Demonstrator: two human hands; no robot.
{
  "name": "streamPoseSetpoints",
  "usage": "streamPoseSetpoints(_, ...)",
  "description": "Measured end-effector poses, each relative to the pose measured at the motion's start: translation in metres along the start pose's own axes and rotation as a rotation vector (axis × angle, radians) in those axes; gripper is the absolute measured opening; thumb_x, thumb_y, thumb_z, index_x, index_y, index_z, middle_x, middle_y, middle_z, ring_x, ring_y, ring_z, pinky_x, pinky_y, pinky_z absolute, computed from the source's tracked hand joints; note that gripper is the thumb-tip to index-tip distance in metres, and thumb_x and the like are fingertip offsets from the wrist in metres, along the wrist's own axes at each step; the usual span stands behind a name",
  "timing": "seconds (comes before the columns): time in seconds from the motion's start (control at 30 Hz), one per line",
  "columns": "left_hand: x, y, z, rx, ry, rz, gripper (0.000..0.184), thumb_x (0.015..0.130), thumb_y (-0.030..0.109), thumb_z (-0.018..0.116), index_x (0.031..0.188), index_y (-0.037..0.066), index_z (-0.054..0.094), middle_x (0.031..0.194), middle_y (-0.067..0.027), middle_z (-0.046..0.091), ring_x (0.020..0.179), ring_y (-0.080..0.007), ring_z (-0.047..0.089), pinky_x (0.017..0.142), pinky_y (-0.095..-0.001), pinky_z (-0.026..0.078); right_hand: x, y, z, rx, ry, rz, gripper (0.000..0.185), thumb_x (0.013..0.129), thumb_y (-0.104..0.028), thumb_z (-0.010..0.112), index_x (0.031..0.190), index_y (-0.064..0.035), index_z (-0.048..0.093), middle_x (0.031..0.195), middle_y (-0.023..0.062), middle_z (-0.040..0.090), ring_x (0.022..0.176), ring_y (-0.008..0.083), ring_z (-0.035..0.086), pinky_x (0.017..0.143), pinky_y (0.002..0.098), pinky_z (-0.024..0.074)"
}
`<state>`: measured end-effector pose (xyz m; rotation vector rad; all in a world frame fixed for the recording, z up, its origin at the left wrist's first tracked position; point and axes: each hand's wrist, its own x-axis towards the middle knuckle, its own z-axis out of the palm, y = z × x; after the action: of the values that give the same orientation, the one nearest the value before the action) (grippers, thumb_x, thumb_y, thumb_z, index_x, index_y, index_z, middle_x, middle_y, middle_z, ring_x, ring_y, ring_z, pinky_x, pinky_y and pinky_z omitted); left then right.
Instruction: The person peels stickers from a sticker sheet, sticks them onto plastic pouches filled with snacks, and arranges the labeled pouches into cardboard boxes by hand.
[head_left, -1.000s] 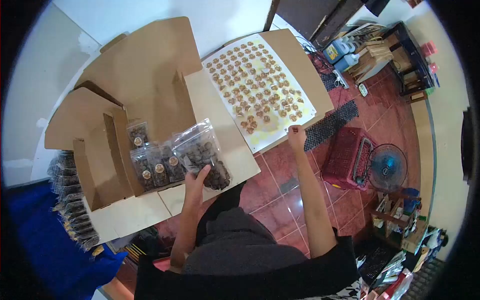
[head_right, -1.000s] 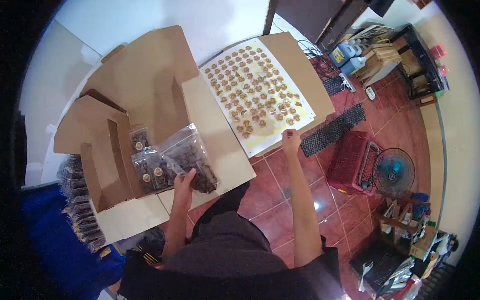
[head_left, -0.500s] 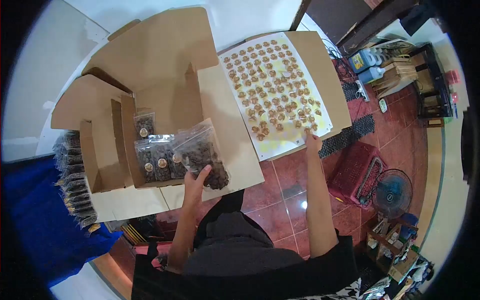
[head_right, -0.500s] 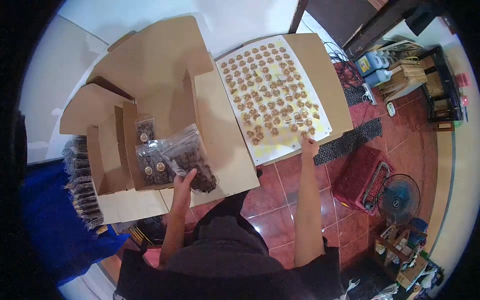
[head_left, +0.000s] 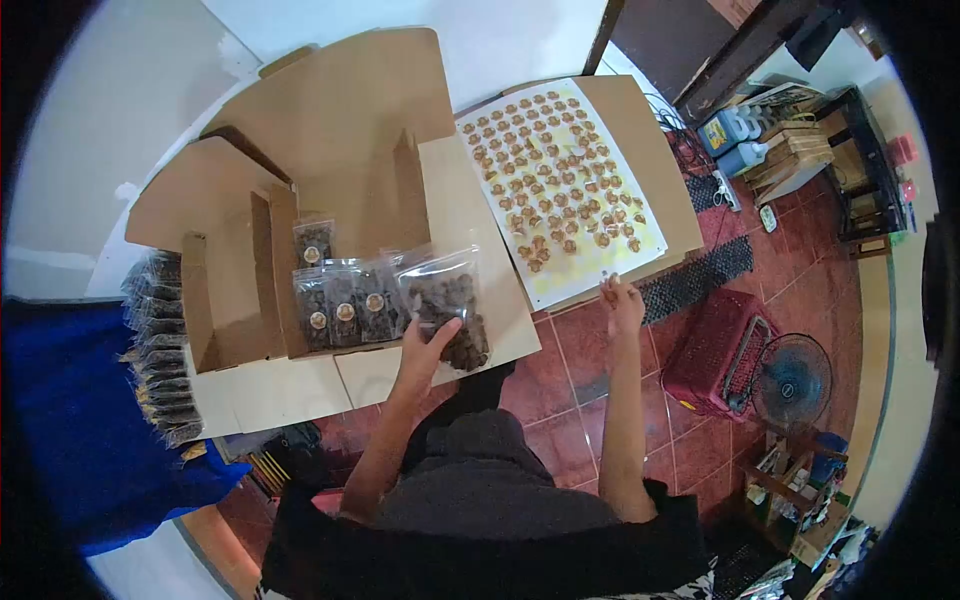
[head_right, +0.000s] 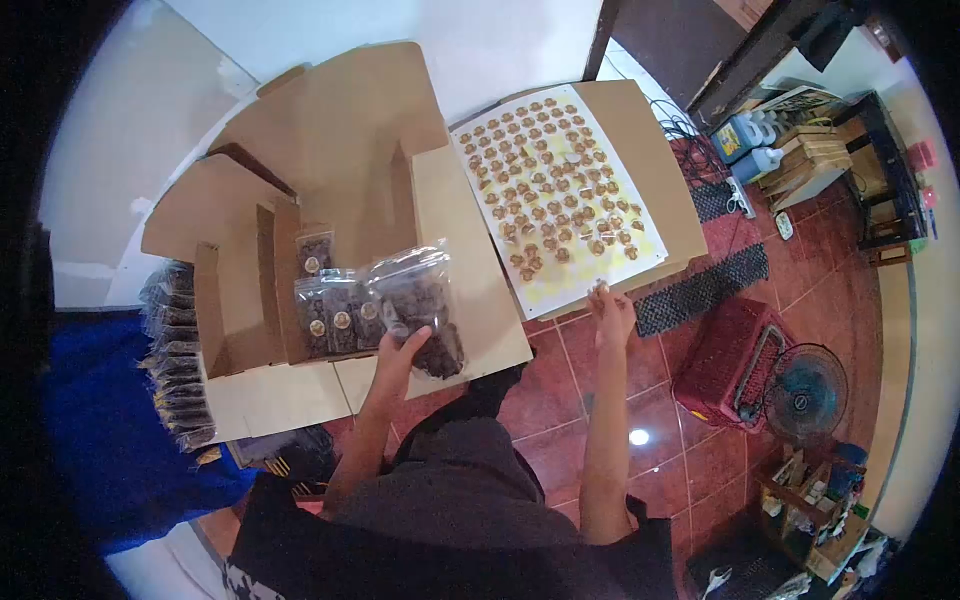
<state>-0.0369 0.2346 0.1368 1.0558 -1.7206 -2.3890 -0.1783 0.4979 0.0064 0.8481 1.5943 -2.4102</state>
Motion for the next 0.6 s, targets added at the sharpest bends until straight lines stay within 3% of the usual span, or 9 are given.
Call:
streamPoseSetpoints(0.07, -0.008, 0.003, 0.001, -0.014, -0.067, 0.009, 0.045, 0.073, 0.016, 0.061, 0.109, -0.001, 0.040, 0.099, -0.0073, 0.050, 0.088, -0.0144, 0.049, 0.077, -0.0267, 0.039, -0.033, 0.004, -0.007, 0.028, -0.069, -0.013, 0.010, 0.072, -0.002, 0.057, 0.078, -0.0006, 0.049, 0.074, 0.0070, 0.056, 0.068, 0.0145, 0.056, 0.059, 0.0223, 0.0479)
streamPoseSetpoints(0.13, -0.018, 0.005, 0.000, -0.030, -0.107, 0.048, 0.045, 0.073, 0.016, 0.060, 0.109, -0.001, 0.040, 0.099, -0.0077, 0.050, 0.089, -0.0148, 0.048, 0.077, -0.0273, 0.039, -0.075, 0.002, -0.003, 0.076, -0.276, -0.046, 0.011, 0.072, 0.000, 0.057, 0.082, -0.0002, 0.052, 0.077, 0.0062, 0.056, 0.071, 0.0127, 0.056, 0.063, 0.0224, 0.0472)
streamPoseSetpoints(0.23, -0.038, 0.006, -0.011, -0.039, -0.149, 0.087, 0.045, 0.075, 0.017, 0.059, 0.111, -0.001, 0.038, 0.100, -0.0085, 0.049, 0.090, -0.0151, 0.048, 0.078, -0.0279, 0.039, -0.123, 0.006, 0.005, 0.088, -0.328, -0.082, 0.011, 0.072, 0.001, 0.057, 0.082, 0.0001, 0.054, 0.080, 0.0065, 0.057, 0.069, 0.0113, 0.054, 0.058, 0.0214, 0.0446)
streamPoseSetpoints(0.3, -0.054, 0.002, -0.022, -0.034, -0.152, 0.077, 0.045, 0.077, 0.019, 0.056, 0.113, 0.000, 0.035, 0.102, -0.0092, 0.048, 0.091, -0.0149, 0.047, 0.078, -0.0280, 0.039, -0.153, 0.001, 0.012, 0.105, -0.349, -0.095, 0.007, 0.072, 0.000, 0.058, 0.078, 0.0001, 0.055, 0.082, 0.0074, 0.058, 0.072, 0.0124, 0.054, 0.060, 0.0221, 0.0429)
streamPoseSetpoints(0.4, -0.082, 0.001, -0.043, -0.052, -0.193, 0.117, 0.043, 0.079, 0.018, 0.053, 0.113, -0.001, 0.035, 0.102, -0.0091, 0.047, 0.091, -0.0149, 0.047, 0.078, -0.0275, 0.040, -0.187, 0.000, 0.023, 0.051, -0.466, -0.151, 0.005, 0.072, 0.002, 0.056, 0.077, -0.0010, 0.055, 0.085, 0.0074, 0.056, 0.078, 0.0137, 0.051, 0.076, 0.0241, 0.0390)
streamPoseSetpoints(0.6, -0.127, 0.009, -0.086, -0.062, -0.228, 0.179, 0.040, 0.080, 0.016, 0.051, 0.112, -0.001, 0.036, 0.100, -0.0072, 0.048, 0.089, -0.0136, 0.048, 0.077, -0.0265, 0.040, -0.258, -0.005, 0.056, 0.018, -0.569, -0.285, 0.010, 0.072, 0.006, 0.053, 0.077, -0.0026, 0.053, 0.091, 0.0078, 0.052, 0.085, 0.0123, 0.049, 0.078, 0.0243, 0.0389)
